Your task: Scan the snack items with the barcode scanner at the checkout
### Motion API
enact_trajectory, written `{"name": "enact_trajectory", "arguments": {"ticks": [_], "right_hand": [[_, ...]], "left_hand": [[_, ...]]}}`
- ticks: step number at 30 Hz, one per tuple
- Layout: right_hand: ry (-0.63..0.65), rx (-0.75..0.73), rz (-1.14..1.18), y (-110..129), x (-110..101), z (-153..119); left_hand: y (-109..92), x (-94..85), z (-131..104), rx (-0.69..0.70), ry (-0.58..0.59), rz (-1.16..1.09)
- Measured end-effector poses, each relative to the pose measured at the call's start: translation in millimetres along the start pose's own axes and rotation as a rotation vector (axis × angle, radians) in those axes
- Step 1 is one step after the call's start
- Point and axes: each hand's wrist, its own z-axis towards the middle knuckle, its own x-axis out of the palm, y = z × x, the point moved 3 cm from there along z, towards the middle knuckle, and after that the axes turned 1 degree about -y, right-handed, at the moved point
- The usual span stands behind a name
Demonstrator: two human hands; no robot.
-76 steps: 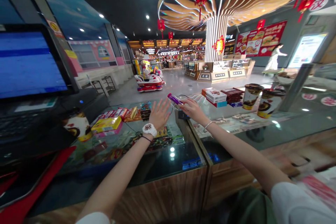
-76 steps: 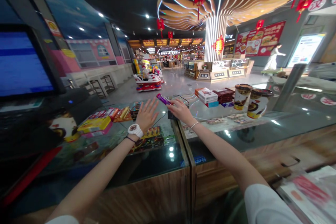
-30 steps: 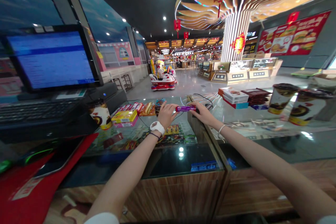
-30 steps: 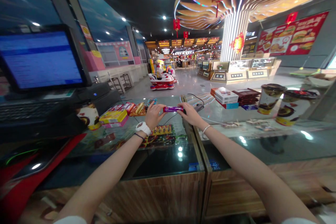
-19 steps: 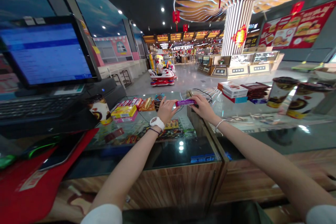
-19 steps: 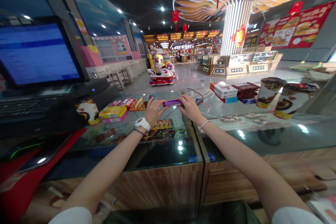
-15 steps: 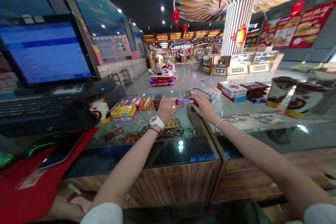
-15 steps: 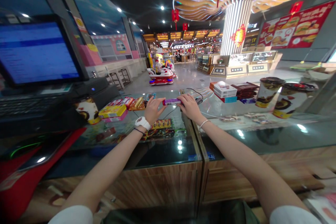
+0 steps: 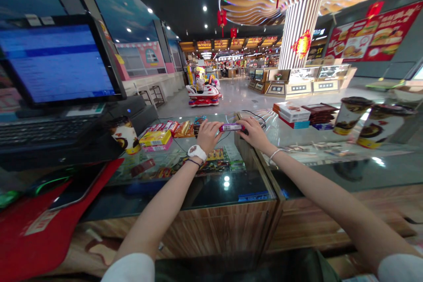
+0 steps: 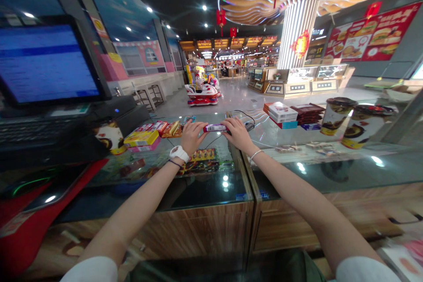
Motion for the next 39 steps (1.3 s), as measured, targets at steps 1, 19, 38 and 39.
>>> {"name": "enact_trajectory", "arguments": {"ticks": [1, 19, 38, 39], "right_hand": [[0.003, -0.008, -0.001, 0, 0, 0], [0.032, 0.02, -0.066, 2, -3, -1], [0.281, 0.277, -0.005, -108, -24, -21], [0.325, 0.258, 0.026, -111, -18, -25]], "left_hand": [[0, 0.3, 0, 0.0, 0.004, 0.0], [-3, 1.7, 1, 0.003, 0.028, 0.024], [9, -3.0, 0, -0.097, 0.031, 0.023], [9, -3.5, 0, -0.102, 0.033, 0.022]]}}
